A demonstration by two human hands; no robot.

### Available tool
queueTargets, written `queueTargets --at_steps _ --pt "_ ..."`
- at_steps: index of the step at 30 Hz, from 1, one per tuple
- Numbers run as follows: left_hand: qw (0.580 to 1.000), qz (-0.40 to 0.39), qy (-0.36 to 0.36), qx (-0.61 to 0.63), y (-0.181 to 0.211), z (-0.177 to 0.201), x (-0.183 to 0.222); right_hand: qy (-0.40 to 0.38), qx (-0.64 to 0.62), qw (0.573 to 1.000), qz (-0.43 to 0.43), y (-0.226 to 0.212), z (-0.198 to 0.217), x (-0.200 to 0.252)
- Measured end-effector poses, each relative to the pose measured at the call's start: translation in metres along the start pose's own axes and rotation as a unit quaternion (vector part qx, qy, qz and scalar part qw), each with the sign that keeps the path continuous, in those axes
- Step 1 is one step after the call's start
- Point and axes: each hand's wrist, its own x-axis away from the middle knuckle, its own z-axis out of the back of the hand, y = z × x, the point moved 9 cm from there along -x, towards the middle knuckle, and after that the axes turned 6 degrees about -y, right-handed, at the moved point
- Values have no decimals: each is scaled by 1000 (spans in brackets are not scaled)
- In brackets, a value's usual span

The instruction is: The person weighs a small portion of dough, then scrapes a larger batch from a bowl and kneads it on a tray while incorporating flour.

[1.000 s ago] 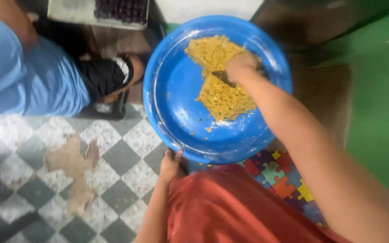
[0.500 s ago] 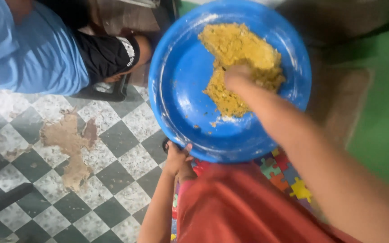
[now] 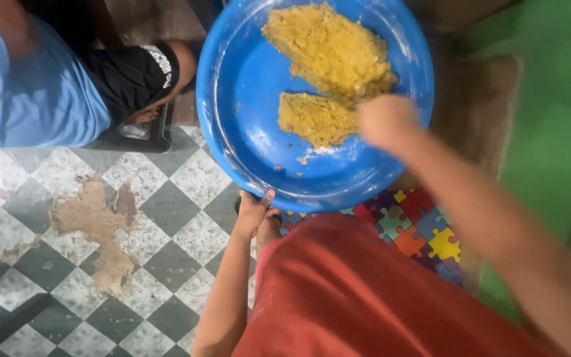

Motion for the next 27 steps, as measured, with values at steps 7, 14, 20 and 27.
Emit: queueTargets --at_steps 7,14,20,27 --pt "1000 -10 4 -1 -1 0 0 -147 -37 988 -17 51 -63 -77" --pt "1000 3 -2 -20 4 -5 -13 -183 -27 983 -11 35 -119 -180" --pt "1000 -3 -9 -9 -13 -2 -20 -184 -92 978 -44 -26 -144 -146" --pt "1000 -10 -9 -8 -38 21 -44 -136 -66 987 49 -37 -150 -36"
